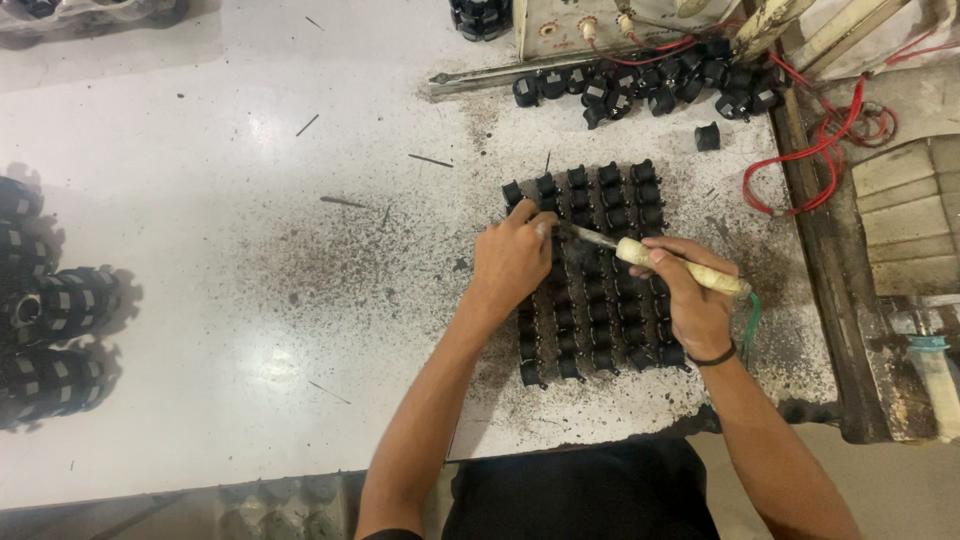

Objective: The person trims excess material from rows of small black electrical coil components using a knife, working through the grid one part at a time. They then pick up a red-cabled test probe connected to a digital meter and touch it to the components to test them.

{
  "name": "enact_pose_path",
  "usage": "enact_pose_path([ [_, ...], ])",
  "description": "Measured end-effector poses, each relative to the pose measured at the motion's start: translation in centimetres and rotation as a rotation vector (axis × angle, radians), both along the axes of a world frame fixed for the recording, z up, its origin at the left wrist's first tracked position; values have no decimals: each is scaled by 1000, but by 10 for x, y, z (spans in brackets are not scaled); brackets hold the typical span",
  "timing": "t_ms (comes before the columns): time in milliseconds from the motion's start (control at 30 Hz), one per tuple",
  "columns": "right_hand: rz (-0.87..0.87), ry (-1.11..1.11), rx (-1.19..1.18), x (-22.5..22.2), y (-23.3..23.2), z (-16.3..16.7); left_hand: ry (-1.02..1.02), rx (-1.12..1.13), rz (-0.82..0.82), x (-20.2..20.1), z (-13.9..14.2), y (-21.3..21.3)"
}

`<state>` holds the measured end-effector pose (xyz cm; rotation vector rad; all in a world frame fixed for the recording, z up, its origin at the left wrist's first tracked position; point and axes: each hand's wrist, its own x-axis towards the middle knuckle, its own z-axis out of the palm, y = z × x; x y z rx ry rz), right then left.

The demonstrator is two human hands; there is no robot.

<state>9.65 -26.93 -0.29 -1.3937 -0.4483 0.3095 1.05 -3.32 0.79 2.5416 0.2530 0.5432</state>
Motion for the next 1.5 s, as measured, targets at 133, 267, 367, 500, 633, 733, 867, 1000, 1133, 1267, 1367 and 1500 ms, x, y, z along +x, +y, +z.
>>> enact_pose_path([
  [133,19,-23,-6,4,-3,4,7,19,5,5,6,-3],
  [267,-36,-37,11,1,-12,11,-47,-38,71,-7,18,-4],
  [367,-34,-56,-36,-19,-19,10,-91,-87,32,-28,22,-10],
  [500,-40,-11,-50,-28,-20,4,-8,-46,53,-36,17,-20],
  [633,-4,-52,-44,-23,-19,4,-22,-42,32,-33,11,-20],
  [733,1,-25,-75,-21,-19,5,-16,-70,22,-31,10,-20],
  [867,-5,4,-71,-18,-19,3,-5,-83,-4,-27,9,-20],
  [1000,-7,-4,-76,-17,-19,0,158,-49,12,-20,8,-23],
  [1133,-5,-12,-21,-18,-20,-2,26,65,-13,-18,6,-28],
  [1267,-13,-26,19,-20,-20,-3,-1,30,7,-21,4,-29],
  [1367,-48,-20,-28,-21,-20,-2,-9,-26,29,-25,3,-28],
  [1500,-16,-61,-35,-22,-20,-1,-65,-12,52,-26,4,-27],
])
